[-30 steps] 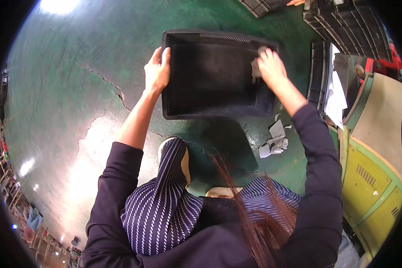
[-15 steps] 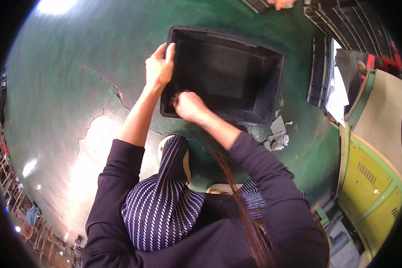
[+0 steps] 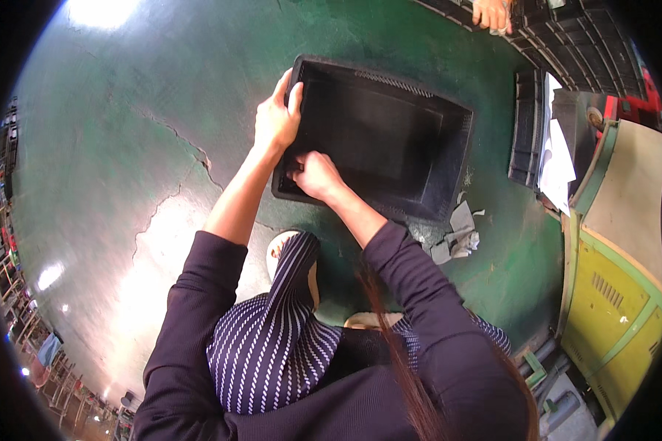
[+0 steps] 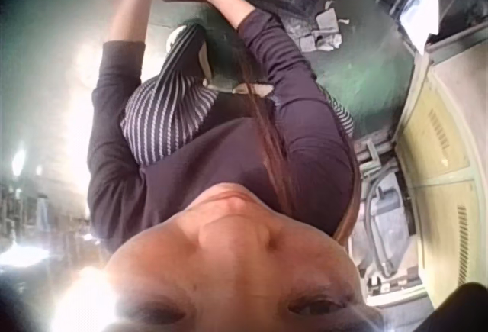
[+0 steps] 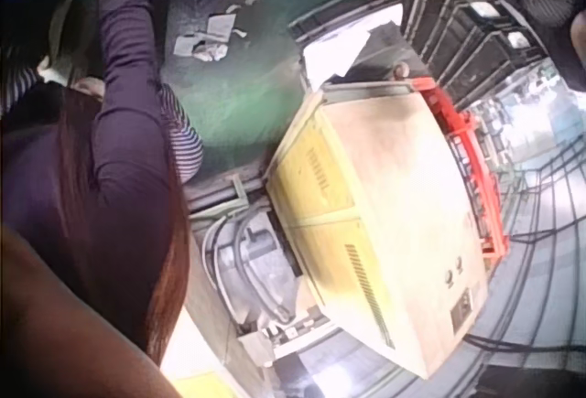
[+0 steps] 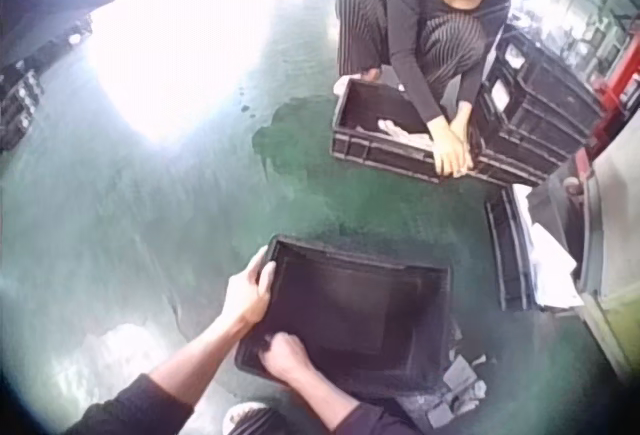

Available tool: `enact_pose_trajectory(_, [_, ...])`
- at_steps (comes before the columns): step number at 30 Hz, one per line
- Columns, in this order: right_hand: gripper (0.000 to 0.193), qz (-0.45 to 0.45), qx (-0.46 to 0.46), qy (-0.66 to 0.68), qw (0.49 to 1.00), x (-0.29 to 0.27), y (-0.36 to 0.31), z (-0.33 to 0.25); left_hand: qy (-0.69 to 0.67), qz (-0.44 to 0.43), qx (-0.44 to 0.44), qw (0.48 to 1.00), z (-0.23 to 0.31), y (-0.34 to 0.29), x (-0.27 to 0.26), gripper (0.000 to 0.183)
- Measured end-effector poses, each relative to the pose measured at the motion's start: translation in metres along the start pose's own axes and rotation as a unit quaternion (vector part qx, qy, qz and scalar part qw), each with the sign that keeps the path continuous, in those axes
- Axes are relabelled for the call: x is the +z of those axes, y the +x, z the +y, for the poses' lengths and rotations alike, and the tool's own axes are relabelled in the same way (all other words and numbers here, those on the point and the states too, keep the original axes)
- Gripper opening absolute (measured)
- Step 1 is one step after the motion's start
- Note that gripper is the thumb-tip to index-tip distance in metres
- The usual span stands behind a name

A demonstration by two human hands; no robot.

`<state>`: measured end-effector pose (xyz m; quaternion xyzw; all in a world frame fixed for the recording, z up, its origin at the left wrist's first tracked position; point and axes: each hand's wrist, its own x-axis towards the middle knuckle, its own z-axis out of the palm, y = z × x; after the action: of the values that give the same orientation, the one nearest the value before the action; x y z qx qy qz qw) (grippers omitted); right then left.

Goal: The person sits on the floor and repeatedly folds white sheets of paper in half. They place the folded sheets into a black plastic crate and occasionally wipe the crate with a cloth. Another person is visible in the background performing similar actions.

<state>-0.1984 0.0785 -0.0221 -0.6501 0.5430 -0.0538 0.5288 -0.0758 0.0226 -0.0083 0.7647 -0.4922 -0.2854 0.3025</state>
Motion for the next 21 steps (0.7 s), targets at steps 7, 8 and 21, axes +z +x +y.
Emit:
enact_pose_trajectory(7, [0.035, 0.548, 0.089, 0.456, 0.695, -0.123, 0.025, 0.108, -0.038, -0.073, 0.002, 0.997, -0.009, -0.003, -0.016, 0.051])
enact_pose_trajectory(8, [0.039, 0.575, 0.159, 0.348, 0.723, -0.134, 0.058, 0.134, -0.037, -0.090, 0.009, 0.995, -0.003, -0.003, -0.008, 0.051])
enact_pose_trajectory(21, [0.040, 0.337, 0.143, 0.138, 0.920, -0.009, 0.109, -0.044, -0.038, -0.129, -0.021, 0.991, -0.012, 0.004, -0.019, 0.059])
